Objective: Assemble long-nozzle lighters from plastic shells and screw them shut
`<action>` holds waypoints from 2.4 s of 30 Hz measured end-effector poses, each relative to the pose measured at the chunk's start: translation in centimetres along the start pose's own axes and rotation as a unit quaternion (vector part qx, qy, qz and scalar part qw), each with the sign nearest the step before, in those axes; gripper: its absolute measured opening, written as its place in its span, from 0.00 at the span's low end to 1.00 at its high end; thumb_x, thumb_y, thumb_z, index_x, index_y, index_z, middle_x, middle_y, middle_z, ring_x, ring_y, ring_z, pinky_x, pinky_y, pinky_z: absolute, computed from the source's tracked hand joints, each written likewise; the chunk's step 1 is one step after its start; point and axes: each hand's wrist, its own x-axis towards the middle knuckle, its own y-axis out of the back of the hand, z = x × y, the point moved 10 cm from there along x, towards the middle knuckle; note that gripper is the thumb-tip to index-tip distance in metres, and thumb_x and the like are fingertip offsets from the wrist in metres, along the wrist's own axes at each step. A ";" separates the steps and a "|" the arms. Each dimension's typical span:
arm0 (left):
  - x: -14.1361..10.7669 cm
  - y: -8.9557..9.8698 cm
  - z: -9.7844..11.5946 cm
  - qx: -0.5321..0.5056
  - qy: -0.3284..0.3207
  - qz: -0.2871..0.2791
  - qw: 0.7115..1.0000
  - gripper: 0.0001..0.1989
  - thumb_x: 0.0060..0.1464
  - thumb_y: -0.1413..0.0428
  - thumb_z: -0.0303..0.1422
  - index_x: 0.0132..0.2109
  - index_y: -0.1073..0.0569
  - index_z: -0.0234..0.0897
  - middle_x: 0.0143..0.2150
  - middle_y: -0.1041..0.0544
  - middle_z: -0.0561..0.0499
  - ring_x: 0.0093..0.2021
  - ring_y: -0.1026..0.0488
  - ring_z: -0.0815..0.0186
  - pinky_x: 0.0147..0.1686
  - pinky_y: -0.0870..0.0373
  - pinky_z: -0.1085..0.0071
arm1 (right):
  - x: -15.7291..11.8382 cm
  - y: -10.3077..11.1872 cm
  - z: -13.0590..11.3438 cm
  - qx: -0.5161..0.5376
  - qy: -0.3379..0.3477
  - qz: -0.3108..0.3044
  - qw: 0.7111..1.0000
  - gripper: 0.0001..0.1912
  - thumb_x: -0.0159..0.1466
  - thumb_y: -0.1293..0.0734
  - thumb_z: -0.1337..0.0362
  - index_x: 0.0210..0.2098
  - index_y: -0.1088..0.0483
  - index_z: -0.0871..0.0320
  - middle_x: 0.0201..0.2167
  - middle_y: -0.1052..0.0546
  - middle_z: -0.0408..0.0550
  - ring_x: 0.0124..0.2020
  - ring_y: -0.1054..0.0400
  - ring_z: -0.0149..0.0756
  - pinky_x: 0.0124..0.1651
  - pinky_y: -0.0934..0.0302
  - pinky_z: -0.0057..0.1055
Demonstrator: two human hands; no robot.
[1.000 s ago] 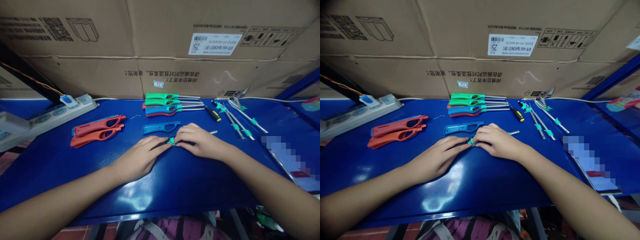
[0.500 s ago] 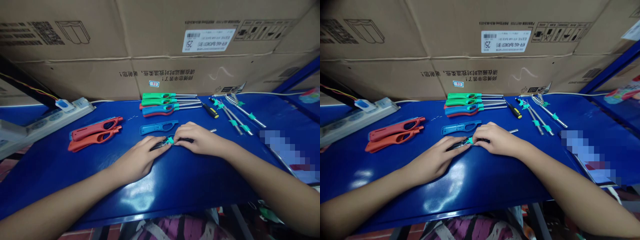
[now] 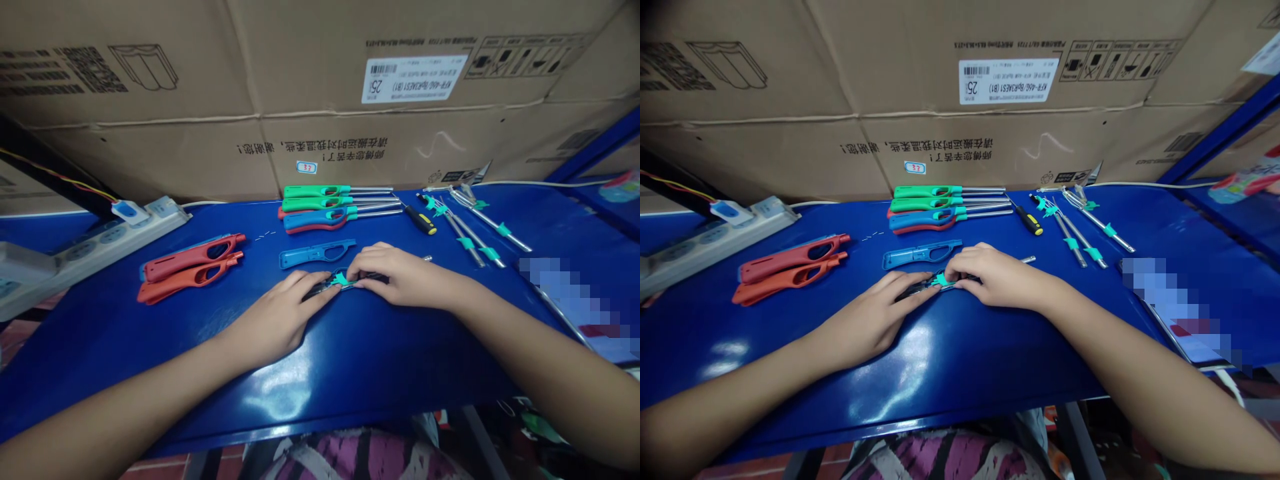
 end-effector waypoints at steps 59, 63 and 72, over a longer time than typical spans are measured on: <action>-0.9 5.2 -1.2 0.055 -0.026 0.136 0.989 0.17 0.65 0.42 0.34 0.58 0.26 0.32 0.48 0.21 0.42 0.46 0.25 0.58 0.46 0.23 0.60 | -0.3 0.4 3.4 0.211 -0.162 0.093 0.960 0.21 0.70 0.39 0.58 0.58 0.30 0.60 0.37 0.24 0.48 0.36 0.30 0.36 0.41 0.33 0.36; -1.0 5.1 -1.4 0.051 -0.023 0.126 0.990 0.17 0.65 0.43 0.34 0.58 0.26 0.31 0.48 0.21 0.41 0.46 0.25 0.58 0.46 0.23 0.60 | -0.3 1.0 2.6 0.150 -0.126 0.096 0.976 0.19 0.70 0.38 0.58 0.57 0.29 0.57 0.40 0.23 0.48 0.38 0.30 0.36 0.43 0.34 0.36; -0.7 4.1 -1.5 0.047 -0.032 0.076 0.995 0.17 0.66 0.45 0.36 0.57 0.25 0.32 0.46 0.21 0.41 0.45 0.24 0.58 0.45 0.24 0.62 | 0.1 0.1 0.8 0.048 -0.040 0.035 0.997 0.17 0.69 0.33 0.59 0.55 0.30 0.57 0.48 0.28 0.52 0.51 0.33 0.40 0.55 0.37 0.38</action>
